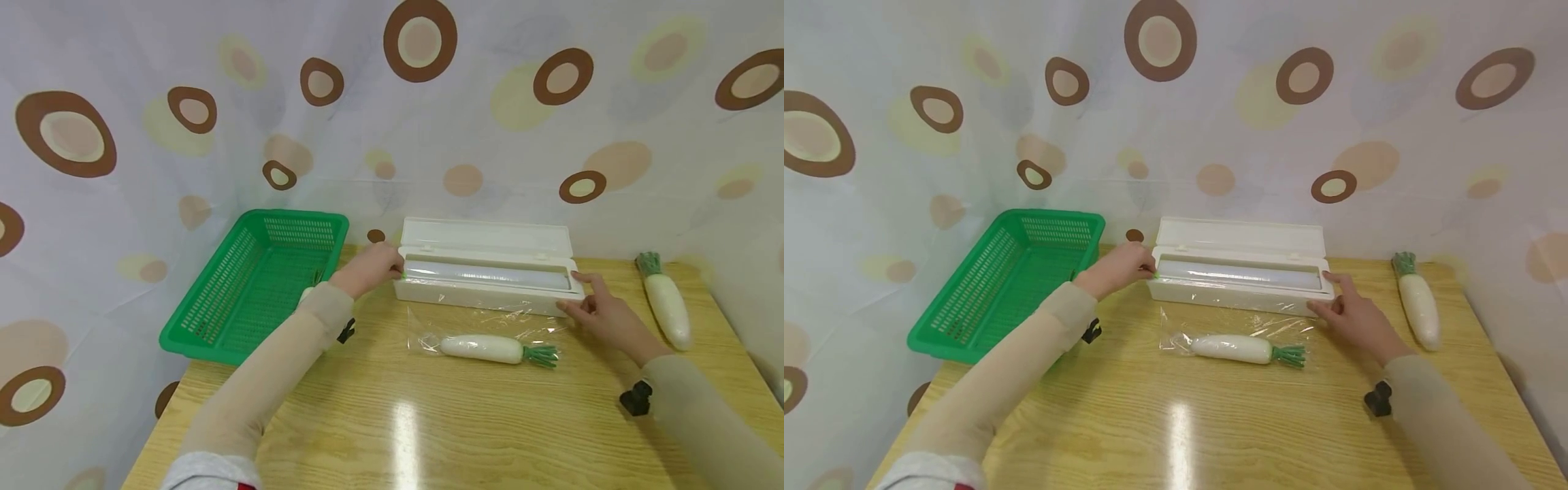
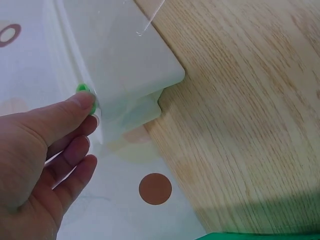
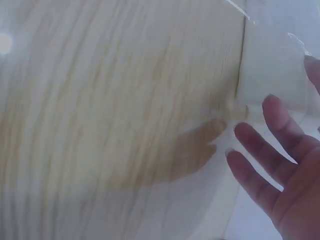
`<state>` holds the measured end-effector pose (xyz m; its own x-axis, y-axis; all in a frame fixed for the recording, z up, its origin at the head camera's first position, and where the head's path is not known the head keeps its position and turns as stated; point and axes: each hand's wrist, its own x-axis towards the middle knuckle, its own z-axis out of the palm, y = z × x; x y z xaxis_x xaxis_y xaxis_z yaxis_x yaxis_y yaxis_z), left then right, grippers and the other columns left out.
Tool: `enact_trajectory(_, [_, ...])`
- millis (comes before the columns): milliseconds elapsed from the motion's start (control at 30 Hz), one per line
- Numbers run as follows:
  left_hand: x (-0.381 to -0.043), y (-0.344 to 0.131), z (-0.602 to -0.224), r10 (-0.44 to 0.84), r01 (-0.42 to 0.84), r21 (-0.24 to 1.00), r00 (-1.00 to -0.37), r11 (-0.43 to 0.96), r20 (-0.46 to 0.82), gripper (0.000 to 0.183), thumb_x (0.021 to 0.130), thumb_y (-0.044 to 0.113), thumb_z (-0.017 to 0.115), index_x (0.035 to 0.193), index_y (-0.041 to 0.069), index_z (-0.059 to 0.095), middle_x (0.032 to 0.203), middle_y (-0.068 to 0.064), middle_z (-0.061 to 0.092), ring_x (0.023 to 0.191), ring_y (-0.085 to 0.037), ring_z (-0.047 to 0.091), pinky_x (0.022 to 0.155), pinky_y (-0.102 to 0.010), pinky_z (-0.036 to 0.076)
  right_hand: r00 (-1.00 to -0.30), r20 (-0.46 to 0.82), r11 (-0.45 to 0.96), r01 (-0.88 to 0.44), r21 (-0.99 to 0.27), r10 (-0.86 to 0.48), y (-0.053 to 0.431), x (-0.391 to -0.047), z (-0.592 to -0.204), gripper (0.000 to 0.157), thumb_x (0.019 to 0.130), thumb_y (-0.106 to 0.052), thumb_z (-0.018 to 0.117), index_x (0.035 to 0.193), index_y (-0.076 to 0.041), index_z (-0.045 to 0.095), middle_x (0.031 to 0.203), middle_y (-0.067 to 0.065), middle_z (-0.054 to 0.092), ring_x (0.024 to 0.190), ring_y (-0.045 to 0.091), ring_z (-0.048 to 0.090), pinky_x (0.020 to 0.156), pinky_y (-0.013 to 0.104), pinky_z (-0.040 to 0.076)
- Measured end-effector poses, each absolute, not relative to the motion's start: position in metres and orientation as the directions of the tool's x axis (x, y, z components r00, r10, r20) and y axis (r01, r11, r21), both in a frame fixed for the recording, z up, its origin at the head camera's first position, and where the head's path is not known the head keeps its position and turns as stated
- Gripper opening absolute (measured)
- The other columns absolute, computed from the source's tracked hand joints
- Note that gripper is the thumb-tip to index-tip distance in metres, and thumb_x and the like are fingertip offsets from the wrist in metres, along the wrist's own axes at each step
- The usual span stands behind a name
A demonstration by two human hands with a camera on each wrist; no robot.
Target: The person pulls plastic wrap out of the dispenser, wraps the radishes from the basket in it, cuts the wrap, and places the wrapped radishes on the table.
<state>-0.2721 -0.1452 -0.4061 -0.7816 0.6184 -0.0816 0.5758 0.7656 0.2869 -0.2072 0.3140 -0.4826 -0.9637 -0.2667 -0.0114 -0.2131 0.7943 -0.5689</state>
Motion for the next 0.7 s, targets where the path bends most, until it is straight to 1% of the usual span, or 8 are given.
enact_trajectory(67, [-0.271,-0.146,-0.406,0.617,0.574,0.29,-0.783,0.766,-0.08,0.012,0.1,0.012,0.071,0.092,0.003,0.075,0.092,-0.006,0.073,0.079,-0.013,0.052,0.078,-0.029,0.048,-0.962,-0.058,0.779,-0.179,-0.6,-0.265,0.317,-0.208,-0.483,0.08,0.107,-0.044,0.057,0.164,-0.011,0.012,0.087,0.007,0.07,0.071,0.02,0.059,0.061,0.03,0.046])
enact_trajectory(167, [-0.27,-0.147,-0.407,0.619,0.576,0.281,-0.781,0.767,-0.087,0.012,0.101,0.01,0.069,0.094,0.002,0.074,0.094,-0.007,0.072,0.081,-0.015,0.053,0.078,-0.03,0.048,-0.95,-0.072,0.738,-0.187,-0.648,-0.304,0.321,-0.207,-0.483,0.082,0.107,-0.037,0.059,0.166,-0.014,0.007,0.096,0.01,0.073,0.081,0.019,0.064,0.063,0.029,0.048])
enact_trajectory(233, [-0.269,-0.148,-0.407,0.614,0.573,0.274,-0.784,0.772,-0.09,0.01,0.102,0.01,0.068,0.096,0.003,0.074,0.097,-0.008,0.073,0.085,-0.016,0.057,0.08,-0.029,0.05,-0.937,-0.07,0.697,-0.202,-0.688,-0.341,0.324,-0.206,-0.482,0.083,0.108,-0.029,0.061,0.167,-0.014,0.006,0.1,0.012,0.074,0.085,0.017,0.066,0.063,0.029,0.049])
enact_trajectory(367, [-0.268,-0.15,-0.408,0.602,0.558,0.285,-0.793,0.779,-0.093,0.009,0.101,0.009,0.068,0.103,0.005,0.076,0.107,-0.008,0.075,0.099,-0.021,0.066,0.09,-0.033,0.056,-0.906,-0.064,0.602,-0.224,-0.766,-0.419,0.33,-0.208,-0.476,0.082,0.108,-0.014,0.059,0.167,-0.007,0.003,0.108,0.019,0.073,0.088,0.011,0.068,0.065,0.03,0.053])
enact_trajectory(433, [-0.268,-0.15,-0.408,0.602,0.555,0.296,-0.793,0.777,-0.092,0.009,0.101,0.008,0.068,0.104,0.005,0.076,0.108,-0.008,0.074,0.102,-0.023,0.067,0.092,-0.034,0.056,-0.896,-0.075,0.558,-0.205,-0.804,-0.437,0.332,-0.208,-0.471,0.079,0.108,-0.012,0.057,0.166,-0.005,0.003,0.111,0.018,0.072,0.089,0.011,0.069,0.066,0.032,0.055])
enact_trajectory(600, [-0.268,-0.149,-0.409,0.601,0.55,0.315,-0.794,0.773,-0.088,0.008,0.101,0.007,0.068,0.102,0.004,0.076,0.106,-0.008,0.075,0.098,-0.021,0.067,0.091,-0.035,0.056,-0.887,-0.088,0.505,-0.175,-0.845,-0.454,0.337,-0.207,-0.464,0.07,0.111,-0.01,0.05,0.165,-0.001,0.006,0.111,0.003,0.074,0.092,0.011,0.071,0.072,0.032,0.058])
enact_trajectory(667, [-0.268,-0.148,-0.409,0.598,0.546,0.321,-0.797,0.774,-0.086,0.008,0.101,0.007,0.068,0.101,0.004,0.076,0.104,-0.008,0.075,0.094,-0.019,0.065,0.089,-0.035,0.056,-0.891,-0.105,0.516,-0.156,-0.842,-0.441,0.339,-0.207,-0.463,0.067,0.113,-0.014,0.047,0.165,-0.001,0.007,0.111,0.004,0.073,0.094,0.011,0.071,0.075,0.032,0.059])
enact_trajectory(700, [-0.268,-0.148,-0.409,0.597,0.545,0.322,-0.798,0.774,-0.083,0.008,0.101,0.007,0.068,0.1,0.004,0.075,0.102,-0.008,0.075,0.092,-0.019,0.065,0.088,-0.035,0.056,-0.896,-0.115,0.523,-0.142,-0.841,-0.429,0.339,-0.206,-0.463,0.067,0.113,-0.017,0.046,0.165,-0.001,0.007,0.111,0.007,0.072,0.093,0.012,0.071,0.076,0.033,0.059])
